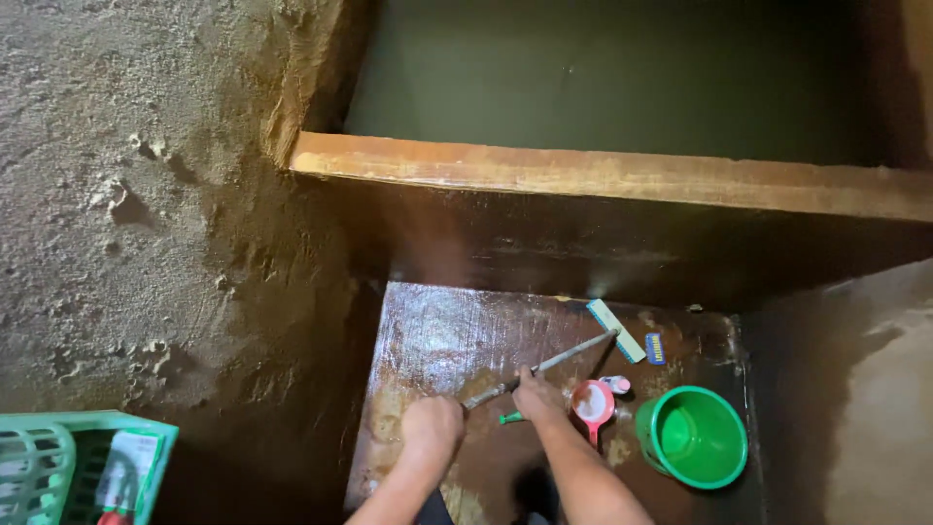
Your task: Cleaning the floor and the exterior of a water tank in a bathroom using soap and a squeegee.
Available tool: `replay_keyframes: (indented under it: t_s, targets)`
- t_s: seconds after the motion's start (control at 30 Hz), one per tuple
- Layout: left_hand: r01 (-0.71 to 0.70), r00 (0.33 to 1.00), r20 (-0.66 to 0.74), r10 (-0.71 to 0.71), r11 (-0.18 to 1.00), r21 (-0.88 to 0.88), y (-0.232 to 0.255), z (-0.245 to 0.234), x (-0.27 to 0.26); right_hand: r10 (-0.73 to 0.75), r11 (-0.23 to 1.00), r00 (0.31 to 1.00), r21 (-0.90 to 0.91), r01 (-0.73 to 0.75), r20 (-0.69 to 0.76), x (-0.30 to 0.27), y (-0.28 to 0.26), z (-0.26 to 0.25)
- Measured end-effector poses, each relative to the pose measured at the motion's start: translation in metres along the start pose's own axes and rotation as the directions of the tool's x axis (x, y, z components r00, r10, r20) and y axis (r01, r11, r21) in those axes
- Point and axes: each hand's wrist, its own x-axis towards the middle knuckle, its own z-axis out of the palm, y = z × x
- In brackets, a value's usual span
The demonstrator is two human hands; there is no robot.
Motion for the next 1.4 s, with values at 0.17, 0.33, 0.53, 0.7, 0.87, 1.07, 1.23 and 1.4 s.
replay_keyframes:
  t_s: [0.17, 0.33, 0.53, 0.7, 0.87, 1.07, 1.23, 1.4]
  targets:
    - [0.085, 0.996, -0.001, -0.085, 0.995, 0.045, -0.053, -0.062, -0.014, -0.076, 0.997, 0.997, 0.030, 0.077, -0.030, -0.005, -0.071, -0.001]
    - [0.344, 0.920, 0.204, -0.334, 0.939, -0.011, -0.108, -0.120, -0.047, -0.144, 0.989, 0.988, 0.035, 0.142, 0.061, -0.025, -0.171, -0.003]
    - [0.350, 0.844, 0.454, -0.284, 0.934, -0.066, -0.150, -0.114, -0.068, -0.272, 0.959, 0.959, 0.101, 0.263, 0.081, -0.038, -0.224, 0.024]
    - [0.143, 0.834, 0.552, 0.024, 0.956, -0.257, -0.163, -0.040, -0.026, -0.281, 0.958, 0.960, 0.055, 0.281, -0.017, -0.063, -0.204, 0.016]
    - [-0.062, 0.887, 0.407, 0.220, 0.929, -0.366, -0.110, -0.070, -0.037, -0.299, 0.953, 0.943, 0.004, 0.303, -0.148, -0.055, -0.138, 0.016]
    - [-0.585, 0.811, -0.278, 0.515, 0.712, -0.389, -0.016, -0.051, -0.059, -0.422, 0.858, 0.881, 0.220, 0.464, -0.216, -0.024, -0.051, 0.022]
    - [-0.694, 0.714, -0.496, 0.494, 0.594, -0.407, 0.034, -0.013, -0.042, -0.279, 0.556, 0.949, 0.781, 0.282, -0.145, -0.036, 0.008, 0.019]
    - [-0.574, 0.819, -0.363, 0.445, 0.661, -0.483, 0.080, -0.018, -0.054, -0.343, 0.726, 0.936, 0.612, 0.315, -0.074, -0.083, 0.049, -0.016]
